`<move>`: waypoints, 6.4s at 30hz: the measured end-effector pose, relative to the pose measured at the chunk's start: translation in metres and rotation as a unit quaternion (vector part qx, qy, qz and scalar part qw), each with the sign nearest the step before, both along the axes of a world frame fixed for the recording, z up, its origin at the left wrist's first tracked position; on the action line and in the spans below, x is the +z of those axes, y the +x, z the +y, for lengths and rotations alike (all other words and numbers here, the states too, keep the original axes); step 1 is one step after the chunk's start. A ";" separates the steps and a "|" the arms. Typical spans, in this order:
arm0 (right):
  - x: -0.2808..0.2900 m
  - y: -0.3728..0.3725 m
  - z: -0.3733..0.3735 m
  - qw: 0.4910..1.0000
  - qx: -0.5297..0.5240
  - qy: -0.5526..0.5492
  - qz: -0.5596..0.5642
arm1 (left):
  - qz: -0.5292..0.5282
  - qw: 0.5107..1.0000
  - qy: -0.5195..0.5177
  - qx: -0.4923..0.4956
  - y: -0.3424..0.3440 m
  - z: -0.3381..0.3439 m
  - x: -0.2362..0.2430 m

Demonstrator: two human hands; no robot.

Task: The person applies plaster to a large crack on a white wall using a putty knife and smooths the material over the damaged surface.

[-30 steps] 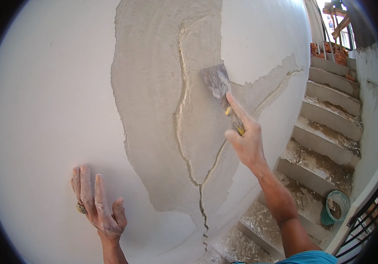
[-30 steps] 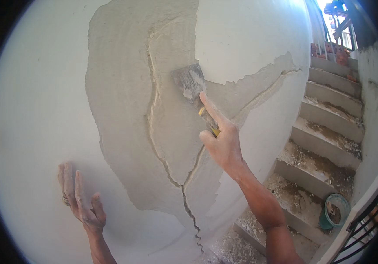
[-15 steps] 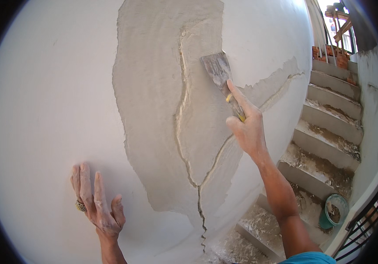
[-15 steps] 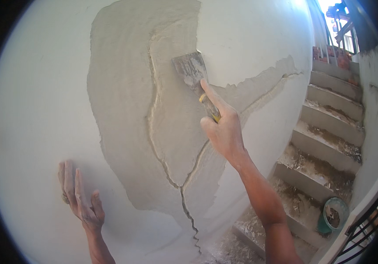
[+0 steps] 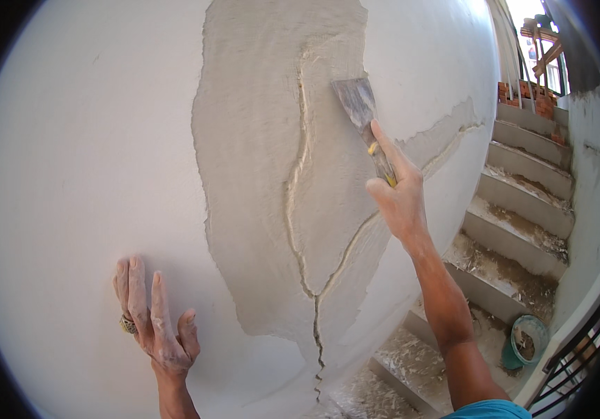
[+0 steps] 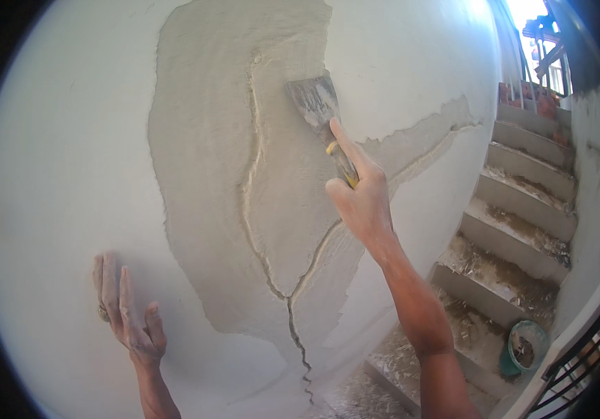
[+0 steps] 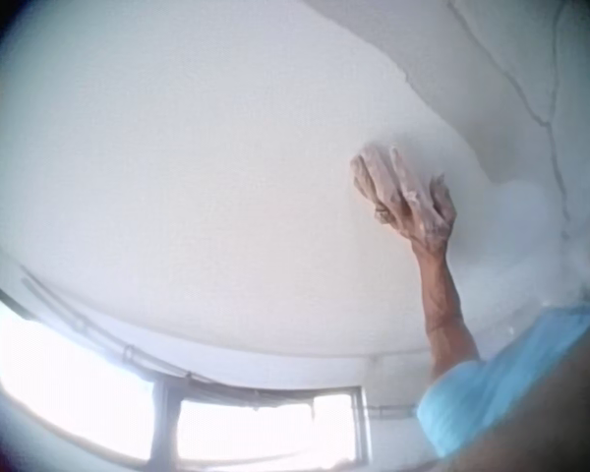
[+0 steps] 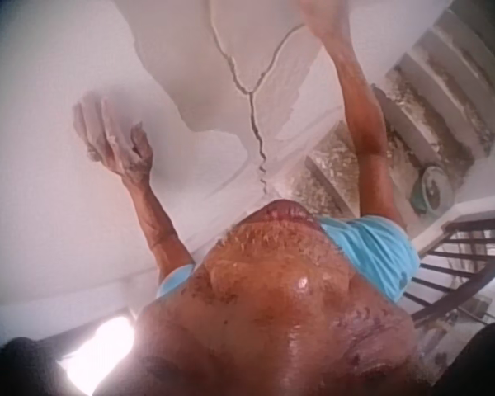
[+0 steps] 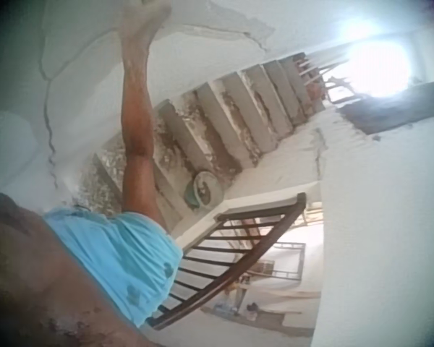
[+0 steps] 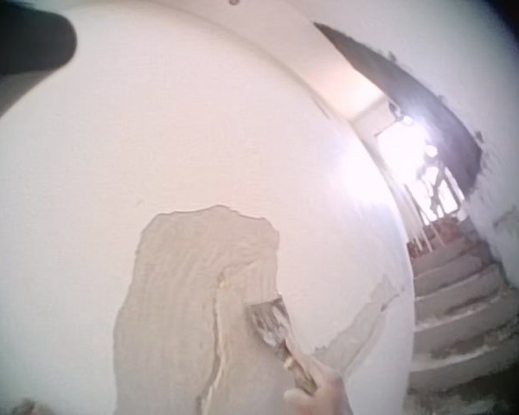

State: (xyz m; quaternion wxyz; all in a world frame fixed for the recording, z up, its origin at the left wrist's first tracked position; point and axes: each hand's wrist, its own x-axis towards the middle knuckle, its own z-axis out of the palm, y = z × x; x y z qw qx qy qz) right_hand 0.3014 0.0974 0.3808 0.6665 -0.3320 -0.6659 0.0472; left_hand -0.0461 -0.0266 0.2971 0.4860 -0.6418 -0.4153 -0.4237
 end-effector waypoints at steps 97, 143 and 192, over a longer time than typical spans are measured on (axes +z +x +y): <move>0.126 0.024 0.013 0.999 -0.030 0.028 -0.022 | -0.007 1.000 -0.002 0.003 0.005 0.001 0.003; 0.139 0.028 0.015 1.000 0.010 -0.002 0.026 | -0.019 1.000 0.018 -0.011 0.003 0.000 0.001; -0.043 -0.003 -0.010 0.998 0.042 -0.032 0.017 | -0.002 0.999 0.042 0.019 0.004 0.004 0.003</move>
